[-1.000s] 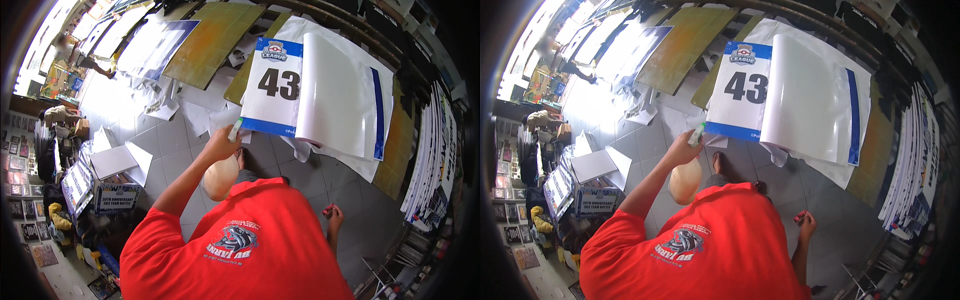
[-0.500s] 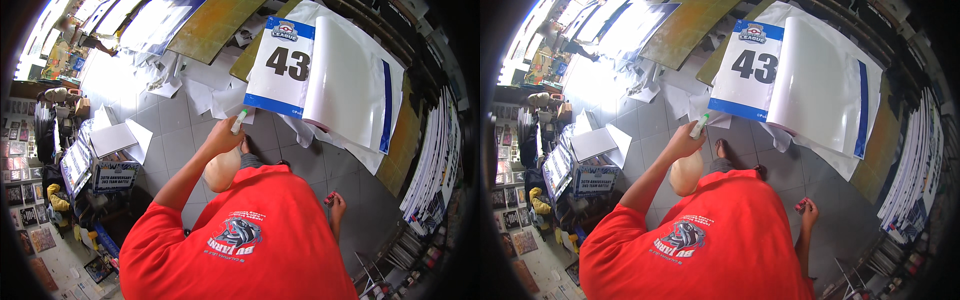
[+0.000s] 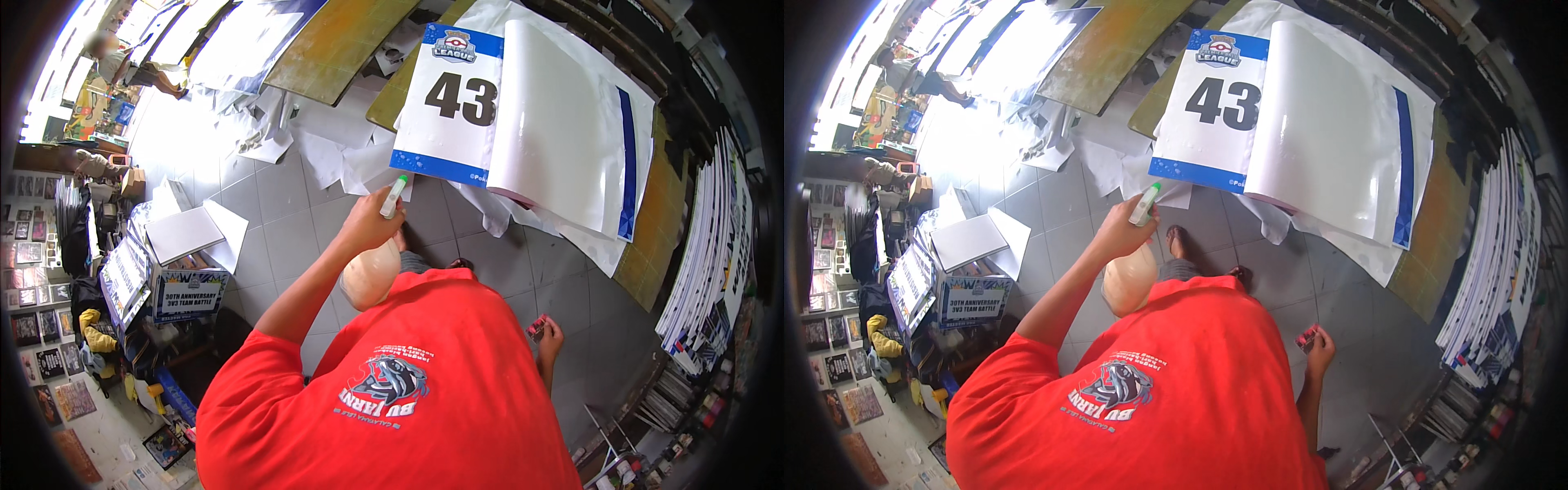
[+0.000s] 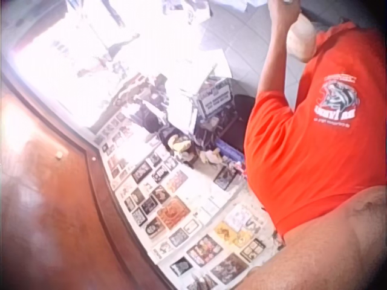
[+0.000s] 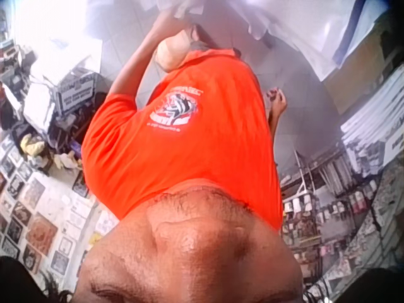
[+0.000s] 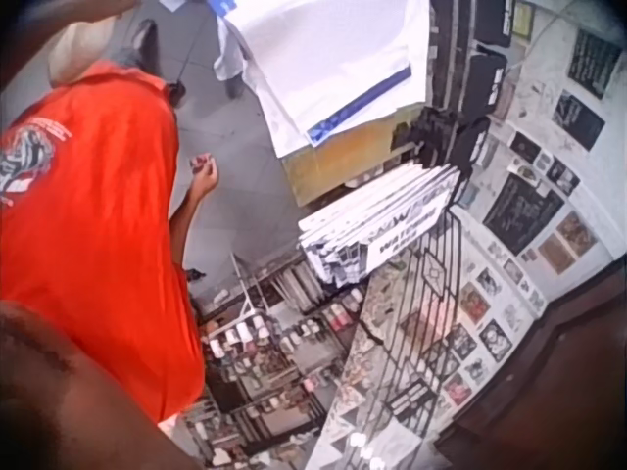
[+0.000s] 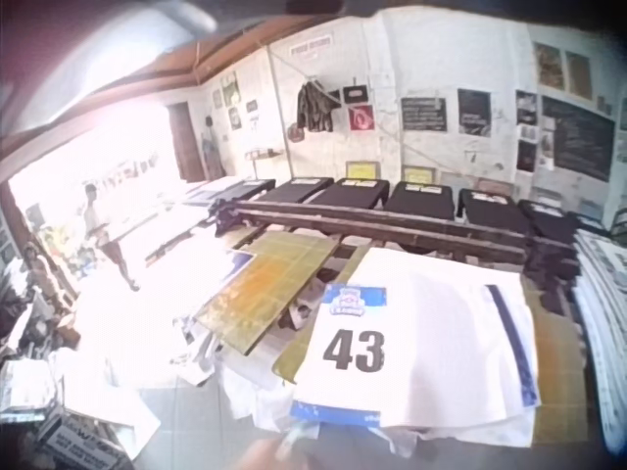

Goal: The person applies a 'FREE BATTLE AREA' sign to a white board using a spray bottle and a squeegee. They smooth the sign, peel off the backing paper, and wipe the board's surface with a cloth.

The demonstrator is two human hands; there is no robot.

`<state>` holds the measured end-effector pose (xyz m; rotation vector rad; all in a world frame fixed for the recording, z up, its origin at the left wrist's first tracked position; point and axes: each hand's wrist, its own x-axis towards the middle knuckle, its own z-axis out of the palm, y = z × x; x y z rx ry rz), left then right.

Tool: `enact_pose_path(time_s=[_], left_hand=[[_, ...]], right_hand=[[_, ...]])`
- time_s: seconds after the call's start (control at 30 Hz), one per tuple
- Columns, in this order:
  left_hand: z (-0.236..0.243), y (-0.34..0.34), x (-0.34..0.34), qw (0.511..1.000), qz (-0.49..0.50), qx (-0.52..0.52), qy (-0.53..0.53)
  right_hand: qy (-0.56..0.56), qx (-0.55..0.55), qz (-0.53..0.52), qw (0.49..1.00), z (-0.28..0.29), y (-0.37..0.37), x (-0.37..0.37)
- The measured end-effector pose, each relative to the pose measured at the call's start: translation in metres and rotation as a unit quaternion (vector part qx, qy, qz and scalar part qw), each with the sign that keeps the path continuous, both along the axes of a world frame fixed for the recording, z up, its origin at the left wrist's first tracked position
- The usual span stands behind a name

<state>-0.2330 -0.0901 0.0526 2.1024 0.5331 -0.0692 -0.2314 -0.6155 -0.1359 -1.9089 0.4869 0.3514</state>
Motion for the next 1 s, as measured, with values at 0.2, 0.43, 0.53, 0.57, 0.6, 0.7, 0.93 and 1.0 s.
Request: enact_pose_path(time_s=[0.2, 0.43, 0.53, 0.57, 0.6, 0.7, 0.93, 1.0], left_hand=[[0.026, 0.025, 0.035, 0.999, 0.043, -0.009, 0.022], [0.034, 0.053, 0.074, 0.998, 0.045, 0.027, 0.017], [0.022, 0.068, 0.089, 0.999, 0.04, 0.033, 0.016], [0.022, 0.071, 0.094, 0.999, 0.036, 0.03, 0.014], [0.023, 0.073, 0.1, 0.999, 0.032, 0.028, 0.011], [0.041, 0.08, 0.115, 0.999, 0.025, 0.012, 0.019], [0.05, 0.101, 0.153, 0.999, -0.009, 0.042, 0.03], [0.041, 0.109, 0.162, 0.999, 0.005, 0.034, -0.005]], right_hand=[[0.025, 0.004, -0.019, 0.999, 0.014, 0.011, 0.002], [0.014, 0.01, -0.016, 1.0, -0.007, 0.005, -0.003], [0.025, 0.009, -0.031, 0.999, -0.001, 0.015, -0.008], [0.03, 0.004, -0.037, 0.999, 0.002, 0.018, -0.01], [0.031, 0.012, -0.04, 0.999, -0.002, 0.016, -0.013], [0.034, 0.026, -0.05, 0.998, -0.007, 0.02, -0.017], [0.028, 0.038, -0.073, 0.996, -0.005, 0.039, -0.027], [0.026, 0.042, -0.077, 0.996, 0.003, 0.05, -0.026]])
